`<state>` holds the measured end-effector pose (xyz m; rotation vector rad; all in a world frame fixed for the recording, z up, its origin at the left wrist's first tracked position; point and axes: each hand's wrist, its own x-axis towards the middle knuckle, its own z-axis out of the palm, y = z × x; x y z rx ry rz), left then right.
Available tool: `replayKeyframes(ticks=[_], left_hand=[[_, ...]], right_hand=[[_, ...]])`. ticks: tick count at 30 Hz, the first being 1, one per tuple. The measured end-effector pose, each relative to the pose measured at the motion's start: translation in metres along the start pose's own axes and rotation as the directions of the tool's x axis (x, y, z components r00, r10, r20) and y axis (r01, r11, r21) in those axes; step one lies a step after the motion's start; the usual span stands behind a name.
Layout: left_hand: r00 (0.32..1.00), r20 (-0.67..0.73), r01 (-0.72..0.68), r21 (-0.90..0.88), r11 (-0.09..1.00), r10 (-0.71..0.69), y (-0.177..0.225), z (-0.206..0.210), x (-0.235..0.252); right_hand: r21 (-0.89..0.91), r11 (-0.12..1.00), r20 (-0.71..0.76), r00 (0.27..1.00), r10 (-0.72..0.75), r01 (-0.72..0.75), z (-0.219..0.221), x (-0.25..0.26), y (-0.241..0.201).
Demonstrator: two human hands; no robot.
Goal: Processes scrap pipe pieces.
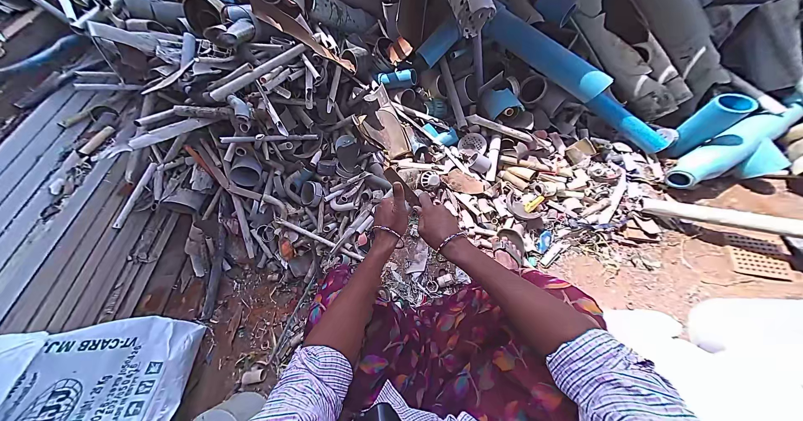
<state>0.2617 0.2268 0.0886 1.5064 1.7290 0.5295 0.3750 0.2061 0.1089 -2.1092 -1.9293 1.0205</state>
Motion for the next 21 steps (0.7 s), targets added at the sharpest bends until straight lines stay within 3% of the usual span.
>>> replayKeyframes(ticks=[4,9,13,15,18,21], left_hand=[[0.999,0.037,-0.01,0.005,1.0,0.009,-0.002,0.005,-0.007],[1.0,0.009,0.023,0.016,1.0,-0.023,0.003,0.0,-0.001],[0.997,-0.013,-0.071,0.021,0.997,0.071,-0.002,0.007,-0.011],[0.994,-0.043,-0.098,-0.004,0.995,0.098,0.0,0.007,-0.011],[0.996,-0.088,-0.014,-0.107,0.994,0.004,-0.001,-0.004,-0.004],[0.987,-0.147,0.028,-0.257,0.966,-0.068,-0.008,-0.007,0.008]], right_hand=[[0.024,0.997,-0.061,0.995,0.073,-0.071,-0.001,0.021,0.019],[-0.039,0.999,-0.01,1.0,-0.014,0.014,-0.002,0.0,0.001],[0.029,0.997,-0.075,0.995,0.072,-0.07,0.002,0.025,0.023],[0.014,0.994,-0.016,0.994,0.11,-0.11,0.002,0.023,0.018],[0.021,0.99,0.051,0.989,0.139,-0.141,0.001,0.013,0.006],[0.079,0.984,-0.024,0.987,0.161,-0.158,-0.004,0.021,0.02]])
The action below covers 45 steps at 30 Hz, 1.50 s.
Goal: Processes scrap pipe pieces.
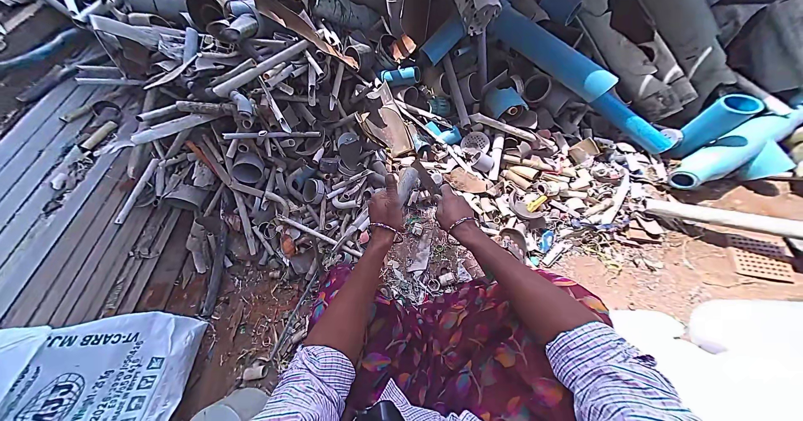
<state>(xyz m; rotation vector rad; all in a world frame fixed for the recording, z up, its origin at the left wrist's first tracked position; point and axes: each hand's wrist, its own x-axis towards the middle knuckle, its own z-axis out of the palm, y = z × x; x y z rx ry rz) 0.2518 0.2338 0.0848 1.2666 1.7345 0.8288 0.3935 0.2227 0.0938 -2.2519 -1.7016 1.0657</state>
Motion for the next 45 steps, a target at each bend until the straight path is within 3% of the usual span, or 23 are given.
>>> replayKeyframes(ticks=[4,11,17,23,29,34,38,45], left_hand=[[0.986,0.11,0.146,-0.176,0.974,-0.127,0.005,0.004,0.004],[0.958,0.238,0.208,-0.181,0.961,-0.162,0.011,0.006,-0.002],[0.954,0.232,0.229,-0.165,0.959,-0.187,0.01,0.005,-0.001],[0.929,0.272,0.324,-0.264,0.908,-0.252,0.016,0.006,-0.004],[0.922,0.253,0.359,-0.279,0.891,-0.292,0.008,0.008,0.002],[0.909,0.273,0.384,-0.258,0.887,-0.314,0.013,0.011,-0.003],[0.919,0.251,0.367,-0.264,0.892,-0.304,0.011,0.008,-0.001],[0.894,0.349,0.386,-0.279,0.879,-0.282,0.018,0.007,-0.007]], right_hand=[[0.162,0.976,-0.216,0.97,-0.108,0.145,-0.001,0.003,0.007],[0.07,0.96,-0.274,0.931,-0.242,0.27,0.008,0.012,0.012],[0.059,0.955,-0.321,0.911,-0.259,0.292,0.008,0.007,0.006],[0.038,0.97,-0.201,0.952,-0.23,0.242,0.008,0.005,0.001],[-0.047,0.957,-0.092,0.952,-0.291,0.287,0.014,-0.016,-0.009],[-0.044,0.985,-0.094,0.981,-0.17,0.166,0.006,-0.007,-0.007],[-0.094,0.968,-0.03,0.971,-0.238,0.234,0.011,-0.021,-0.015],[0.126,0.984,-0.128,0.986,-0.11,0.126,-0.004,0.001,0.0]])
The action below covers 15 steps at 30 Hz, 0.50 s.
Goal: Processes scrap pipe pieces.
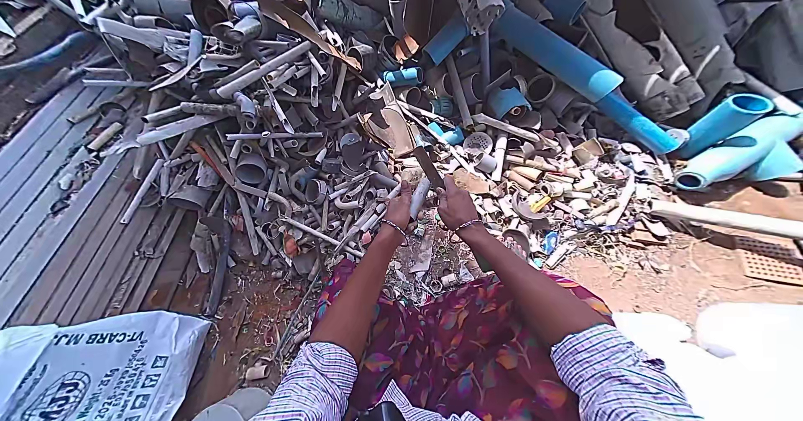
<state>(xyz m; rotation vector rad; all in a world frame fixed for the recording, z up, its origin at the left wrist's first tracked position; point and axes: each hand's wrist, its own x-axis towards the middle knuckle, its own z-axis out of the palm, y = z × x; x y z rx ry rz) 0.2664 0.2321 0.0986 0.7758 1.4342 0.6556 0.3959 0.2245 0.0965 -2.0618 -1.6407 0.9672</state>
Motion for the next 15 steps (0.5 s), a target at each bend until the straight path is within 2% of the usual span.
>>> replayKeyframes(ticks=[2,6,15], left_hand=[[0.998,0.063,-0.009,-0.027,1.0,0.011,0.0013,-0.0014,-0.0004],[0.994,0.106,-0.008,-0.027,1.0,0.011,-0.0002,-0.0038,0.0046],[0.998,0.036,0.061,-0.017,0.998,-0.06,0.0002,-0.0029,0.0063]], right_hand=[[0.025,1.0,0.003,1.0,0.007,-0.007,0.0006,-0.0004,0.0011],[-0.04,0.999,0.023,1.0,0.001,0.0,0.0029,0.0009,0.0021],[-0.118,0.992,0.039,0.999,-0.034,0.038,0.0086,-0.0035,-0.0038]])
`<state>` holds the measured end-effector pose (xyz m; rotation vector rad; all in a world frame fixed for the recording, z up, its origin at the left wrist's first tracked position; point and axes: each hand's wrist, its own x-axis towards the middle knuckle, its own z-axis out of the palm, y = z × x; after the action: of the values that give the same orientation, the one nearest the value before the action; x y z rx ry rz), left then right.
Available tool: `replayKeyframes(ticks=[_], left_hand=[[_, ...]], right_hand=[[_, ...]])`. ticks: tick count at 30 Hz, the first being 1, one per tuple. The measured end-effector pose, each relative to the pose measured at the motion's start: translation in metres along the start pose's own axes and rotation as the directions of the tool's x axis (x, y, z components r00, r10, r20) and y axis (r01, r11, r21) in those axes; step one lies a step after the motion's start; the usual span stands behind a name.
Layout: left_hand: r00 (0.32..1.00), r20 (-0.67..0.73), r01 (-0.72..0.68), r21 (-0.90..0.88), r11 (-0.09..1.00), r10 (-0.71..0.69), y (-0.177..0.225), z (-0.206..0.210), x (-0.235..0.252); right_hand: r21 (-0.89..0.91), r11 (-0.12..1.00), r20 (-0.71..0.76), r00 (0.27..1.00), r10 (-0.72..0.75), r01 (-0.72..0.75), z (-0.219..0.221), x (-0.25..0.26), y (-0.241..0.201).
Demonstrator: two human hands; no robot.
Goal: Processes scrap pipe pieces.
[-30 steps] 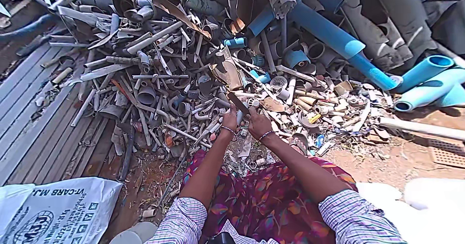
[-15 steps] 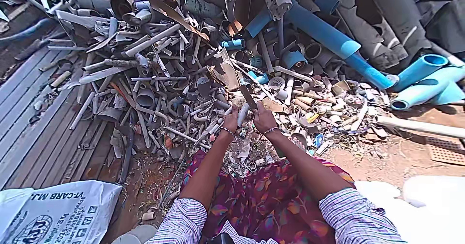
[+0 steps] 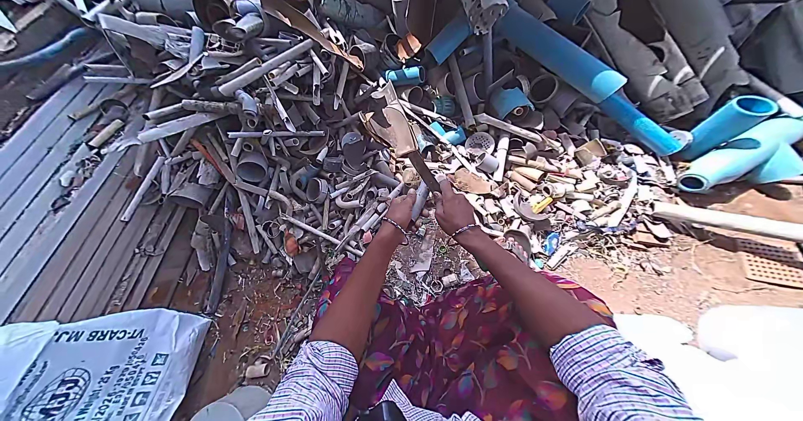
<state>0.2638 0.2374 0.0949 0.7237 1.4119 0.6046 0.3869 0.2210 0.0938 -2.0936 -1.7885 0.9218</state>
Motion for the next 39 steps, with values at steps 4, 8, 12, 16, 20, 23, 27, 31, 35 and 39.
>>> replayKeyframes(ticks=[4,8,12,16,20,23,27,31,35,39], left_hand=[[1.0,-0.009,0.009,0.009,1.0,-0.009,-0.001,-0.002,0.0],[1.0,-0.014,0.018,0.02,1.0,-0.018,-0.001,0.0,0.001],[0.999,-0.029,0.025,0.014,1.0,-0.025,-0.002,0.0,0.002],[0.998,-0.045,0.037,0.066,0.997,-0.034,-0.003,-0.004,0.0],[0.998,-0.065,0.02,0.066,0.998,-0.016,-0.005,-0.004,0.0],[0.997,-0.062,-0.03,0.071,0.997,0.034,-0.006,-0.005,0.002],[0.999,-0.032,-0.027,0.055,0.998,0.028,-0.005,0.003,-0.002],[1.0,-0.01,-0.024,0.043,0.999,0.025,-0.004,0.003,-0.002],[0.999,0.024,-0.025,0.062,0.998,0.024,-0.004,0.001,-0.002],[0.999,0.048,-0.028,0.052,0.998,0.026,-0.005,0.002,0.0]], right_hand=[[-0.04,0.998,0.003,0.999,-0.04,0.04,0.005,-0.003,-0.001],[-0.031,1.0,0.008,1.0,0.001,0.0,0.0,0.004,0.002],[0.009,1.0,0.016,1.0,0.019,-0.019,0.004,-0.002,-0.001],[0.019,1.0,0.027,0.999,-0.022,0.021,0.006,-0.011,-0.003],[-0.034,0.996,0.1,0.992,-0.074,0.078,0.01,-0.016,-0.006],[-0.043,0.994,0.096,0.991,-0.094,0.099,0.012,-0.02,-0.01],[-0.019,1.0,0.047,0.999,-0.002,0.003,-0.001,-0.004,-0.003],[0.026,1.0,0.058,0.998,0.001,-0.003,-0.003,0.0,-0.001],[0.06,0.997,0.05,0.997,-0.055,0.052,-0.002,0.006,0.009],[0.059,0.996,0.026,0.998,-0.063,0.061,-0.005,0.015,0.017]])
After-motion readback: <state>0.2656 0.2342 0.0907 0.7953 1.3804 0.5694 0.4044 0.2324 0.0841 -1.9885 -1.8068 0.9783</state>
